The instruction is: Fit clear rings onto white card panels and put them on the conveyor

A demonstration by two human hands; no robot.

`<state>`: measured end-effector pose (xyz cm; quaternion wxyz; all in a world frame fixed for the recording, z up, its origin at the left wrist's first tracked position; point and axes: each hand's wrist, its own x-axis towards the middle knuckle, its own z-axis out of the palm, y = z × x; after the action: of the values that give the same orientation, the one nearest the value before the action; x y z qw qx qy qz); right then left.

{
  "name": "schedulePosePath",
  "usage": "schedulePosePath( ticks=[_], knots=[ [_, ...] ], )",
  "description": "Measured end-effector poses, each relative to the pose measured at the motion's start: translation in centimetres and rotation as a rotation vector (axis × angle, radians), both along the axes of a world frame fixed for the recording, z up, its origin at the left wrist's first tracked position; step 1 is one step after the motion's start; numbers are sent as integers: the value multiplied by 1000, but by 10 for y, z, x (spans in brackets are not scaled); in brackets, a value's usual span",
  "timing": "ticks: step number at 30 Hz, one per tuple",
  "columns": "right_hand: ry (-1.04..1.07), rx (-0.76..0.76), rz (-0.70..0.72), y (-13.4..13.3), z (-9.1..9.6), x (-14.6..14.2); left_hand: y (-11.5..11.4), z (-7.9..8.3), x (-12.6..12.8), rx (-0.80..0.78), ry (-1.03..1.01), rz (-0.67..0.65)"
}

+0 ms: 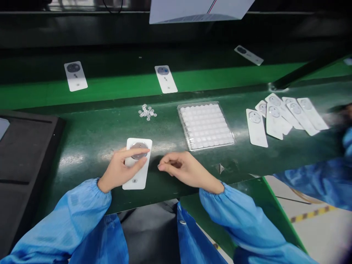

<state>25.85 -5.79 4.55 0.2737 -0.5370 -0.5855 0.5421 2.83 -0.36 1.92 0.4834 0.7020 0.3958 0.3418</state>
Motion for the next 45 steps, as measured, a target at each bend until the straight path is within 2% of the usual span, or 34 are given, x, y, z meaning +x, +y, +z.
schedulePosePath(
  ticks=[4,9,14,20,28,34,39,42,45],
  knots=[
    [46,-110,136,29,9,-3,-5,-2,0,18,-21,-169],
    [43,-186,173,35,7,-7,-6,-9,-1,58,-38,-131],
    [117,-234,126,33,4,-12,-7,-9,-1,102,-24,-101],
    [165,-201,34,28,-3,-18,-8,-6,0,68,-23,-64],
    [293,-246,-104,13,-8,-26,-6,-4,2,-4,-27,68],
    [273,-180,-160,14,-7,-34,-4,-4,1,-39,-63,107],
    [235,-99,-138,19,-5,-37,-3,-5,0,-77,-82,110],
    [181,13,-172,22,-7,-38,-4,-5,0,-79,-122,104],
    [72,146,-191,27,-10,-41,-5,-5,0,-68,-146,158]
  ],
)
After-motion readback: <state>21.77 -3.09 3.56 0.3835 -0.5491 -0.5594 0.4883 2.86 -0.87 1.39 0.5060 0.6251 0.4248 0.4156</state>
